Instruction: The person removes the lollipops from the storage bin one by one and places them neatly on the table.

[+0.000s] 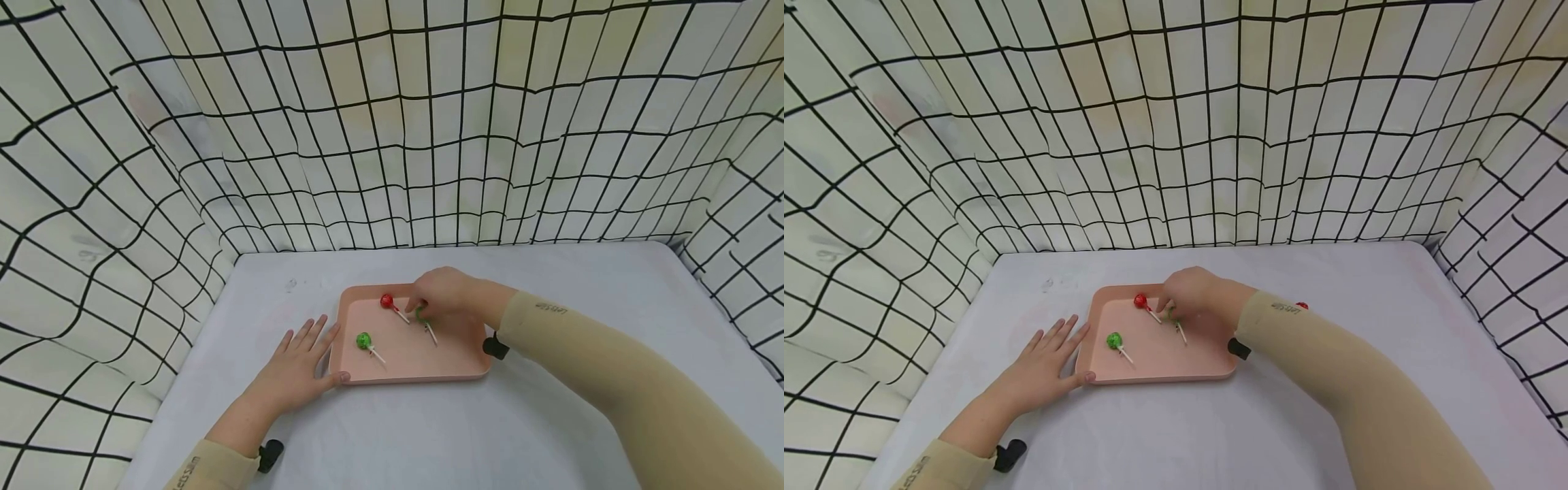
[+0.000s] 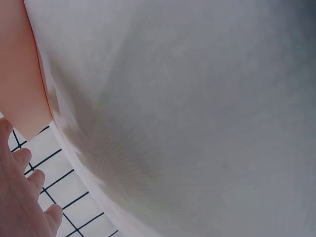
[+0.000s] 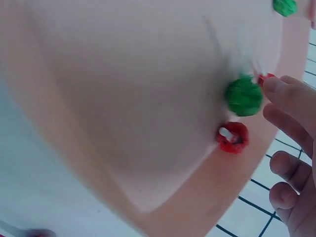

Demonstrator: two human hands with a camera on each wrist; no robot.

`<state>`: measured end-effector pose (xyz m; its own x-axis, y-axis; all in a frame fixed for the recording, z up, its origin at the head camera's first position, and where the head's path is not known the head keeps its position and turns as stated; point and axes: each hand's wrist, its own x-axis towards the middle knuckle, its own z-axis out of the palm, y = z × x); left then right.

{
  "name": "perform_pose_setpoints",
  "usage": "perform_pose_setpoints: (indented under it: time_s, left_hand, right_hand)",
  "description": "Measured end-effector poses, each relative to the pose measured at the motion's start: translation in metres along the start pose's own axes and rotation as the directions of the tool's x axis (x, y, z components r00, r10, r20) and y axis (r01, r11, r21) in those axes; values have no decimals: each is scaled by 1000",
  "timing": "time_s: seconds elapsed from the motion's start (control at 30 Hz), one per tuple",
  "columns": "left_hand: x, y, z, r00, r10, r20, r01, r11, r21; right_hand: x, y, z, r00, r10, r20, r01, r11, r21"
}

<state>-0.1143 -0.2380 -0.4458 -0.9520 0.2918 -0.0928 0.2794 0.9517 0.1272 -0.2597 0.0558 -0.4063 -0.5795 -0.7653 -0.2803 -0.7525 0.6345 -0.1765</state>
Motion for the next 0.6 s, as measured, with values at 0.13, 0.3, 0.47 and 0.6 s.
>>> perform_pose_setpoints:
  time_s: [0.13, 0.3, 0.47, 0.6]
  left_hand:
    - [0, 0, -1, 1000, 1, -2, -1, 1000, 2]
    - [0, -1, -1, 1000, 1, -5, -1, 1000, -2]
    - [0, -1, 0, 1000, 7, -11, -7, 1000, -2]
    - [-1, -1, 0, 1000, 8, -15, -8, 1000, -5]
  right_hand:
    - [-2, 1, -5, 999, 34, -5, -34, 998, 44]
    - [-4, 4, -5, 998, 58, 9, -59, 997, 57]
    - [-5, 7, -4, 998, 64, 21, -66, 995, 78]
    - [-5, 10, -5, 996, 84, 31, -87, 993, 83]
